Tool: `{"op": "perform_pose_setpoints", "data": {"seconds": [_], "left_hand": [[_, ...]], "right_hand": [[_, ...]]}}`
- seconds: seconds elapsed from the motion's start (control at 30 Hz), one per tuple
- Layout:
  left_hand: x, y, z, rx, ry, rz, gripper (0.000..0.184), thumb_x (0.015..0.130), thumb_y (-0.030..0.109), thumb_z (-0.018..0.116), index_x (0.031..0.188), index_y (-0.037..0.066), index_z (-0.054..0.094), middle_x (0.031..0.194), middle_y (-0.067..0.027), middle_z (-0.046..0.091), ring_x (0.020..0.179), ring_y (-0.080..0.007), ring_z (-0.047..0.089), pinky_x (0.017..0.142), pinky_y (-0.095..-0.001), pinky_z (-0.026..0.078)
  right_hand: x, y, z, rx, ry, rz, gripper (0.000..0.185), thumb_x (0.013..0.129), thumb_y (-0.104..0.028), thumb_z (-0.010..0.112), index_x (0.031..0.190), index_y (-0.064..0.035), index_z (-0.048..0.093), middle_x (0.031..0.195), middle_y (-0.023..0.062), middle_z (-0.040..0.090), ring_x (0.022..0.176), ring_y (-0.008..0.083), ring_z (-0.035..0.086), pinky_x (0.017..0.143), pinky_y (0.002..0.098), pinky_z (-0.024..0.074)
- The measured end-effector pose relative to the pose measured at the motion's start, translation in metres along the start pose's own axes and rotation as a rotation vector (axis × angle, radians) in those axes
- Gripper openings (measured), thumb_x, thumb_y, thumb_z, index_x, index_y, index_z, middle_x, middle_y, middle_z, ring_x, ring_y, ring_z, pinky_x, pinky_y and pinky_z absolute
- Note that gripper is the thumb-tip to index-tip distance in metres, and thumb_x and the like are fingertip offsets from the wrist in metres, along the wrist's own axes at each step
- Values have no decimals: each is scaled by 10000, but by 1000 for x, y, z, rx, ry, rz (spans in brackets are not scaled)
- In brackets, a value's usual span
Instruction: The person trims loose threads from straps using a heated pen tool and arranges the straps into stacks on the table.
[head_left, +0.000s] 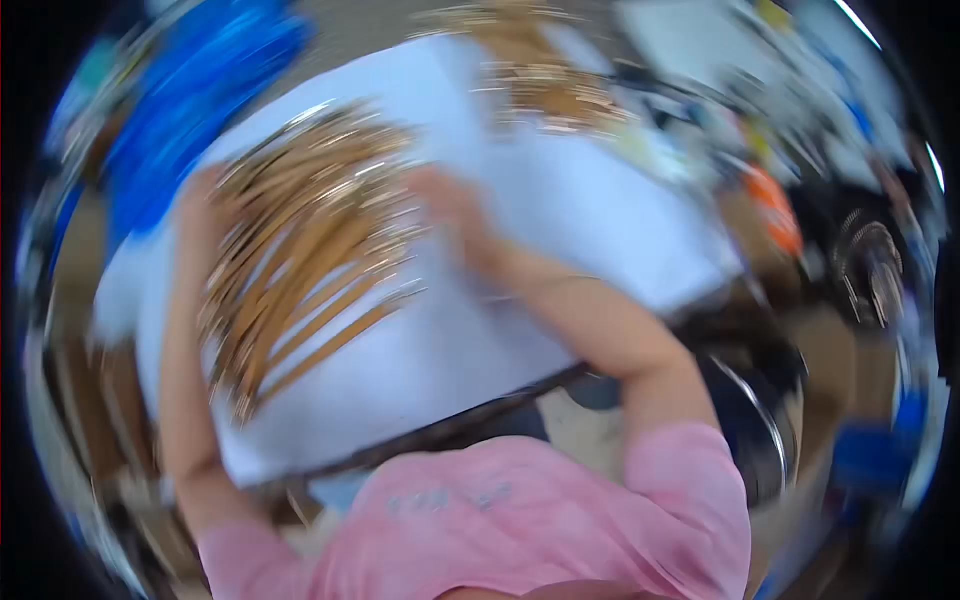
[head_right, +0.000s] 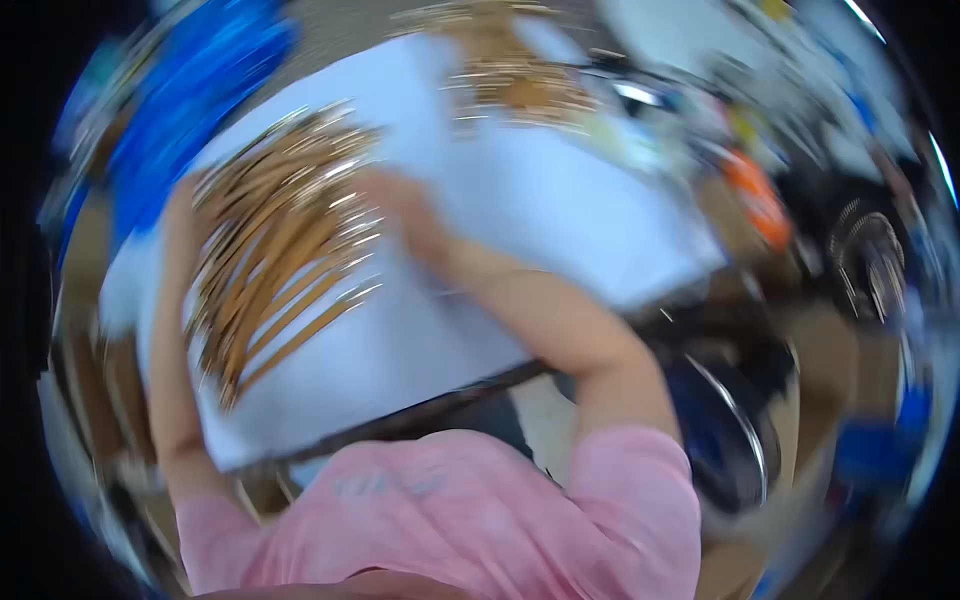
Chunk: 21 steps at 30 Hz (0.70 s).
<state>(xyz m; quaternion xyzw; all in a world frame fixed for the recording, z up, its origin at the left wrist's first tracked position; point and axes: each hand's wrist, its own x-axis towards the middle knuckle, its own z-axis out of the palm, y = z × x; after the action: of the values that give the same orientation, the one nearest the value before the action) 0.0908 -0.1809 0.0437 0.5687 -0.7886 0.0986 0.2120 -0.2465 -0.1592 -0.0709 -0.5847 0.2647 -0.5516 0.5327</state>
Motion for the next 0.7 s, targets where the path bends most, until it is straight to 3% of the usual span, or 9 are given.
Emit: {"op": "perform_pose_setpoints", "data": {"seconds": [0.03,0.07,0.1,0.13,0.17,0.23,0.33,0.63,0.7], "left_hand": [[-13,9,-1,-572,-13,-127,431,815,170,729,1194,9,599,1183,-216,609,1113,-361,574,930,-415,468],[-27,24,-9,-152,-63,-35,419,816,198,730,1172,13,610,1130,-203,638,1077,-370,585,911,-427,477],[-45,38,-13,-90,-96,-69,416,810,227,736,1145,9,619,1080,-185,656,1059,-378,589,901,-442,477],[-65,43,-9,-36,-61,-38,461,800,272,744,1162,18,612,1109,-176,651,1053,-358,599,887,-441,482],[-81,57,-6,-4,-141,-142,540,815,372,714,1220,38,587,1207,-181,604,1110,-357,567,931,-463,451],[-113,72,14,169,-59,-150,606,827,470,665,1264,63,561,1275,-183,545,1177,-354,517,975,-485,406],[-142,82,20,67,-76,-158,620,848,508,622,1266,54,554,1284,-167,522,1212,-351,480,997,-491,373],[-117,57,11,-277,-190,-227,427,906,340,617,1229,65,574,1234,-125,559,1151,-318,509,992,-458,373],[-97,43,40,-63,4,-183,346,911,318,611,1156,74,600,1128,-111,591,1093,-294,529,932,-430,392]], "right_hand": [[9,-5,-5,2,-16,-131,280,982,-244,470,1153,-72,610,1055,47,631,863,116,567,770,290,485],[12,-12,-15,-210,51,45,253,1003,-235,456,1117,-74,614,1004,27,651,756,85,540,691,261,475],[17,-15,-18,-176,56,-138,225,1023,-193,438,1086,-57,605,978,44,670,721,95,557,659,249,481],[20,-21,-17,-347,95,-195,214,1023,-171,436,1069,-41,600,967,62,677,691,96,561,637,246,485],[24,-28,-20,-521,150,-258,205,1024,-149,433,1052,-26,595,956,80,683,660,98,565,614,243,488],[29,-36,-25,-557,189,-285,184,1019,-128,444,1034,-6,582,935,104,688,625,101,571,583,239,489],[23,-40,-24,-537,238,-262,189,1019,-130,440,1029,-2,580,949,110,690,633,97,569,600,237,488],[25,-49,-26,-570,234,-310,164,1009,-105,461,1026,0,585,949,105,695,627,86,559,602,222,479],[24,-51,-27,-574,221,-292,166,1010,-111,460,1023,-2,585,954,103,696,623,85,560,598,221,474]]}}
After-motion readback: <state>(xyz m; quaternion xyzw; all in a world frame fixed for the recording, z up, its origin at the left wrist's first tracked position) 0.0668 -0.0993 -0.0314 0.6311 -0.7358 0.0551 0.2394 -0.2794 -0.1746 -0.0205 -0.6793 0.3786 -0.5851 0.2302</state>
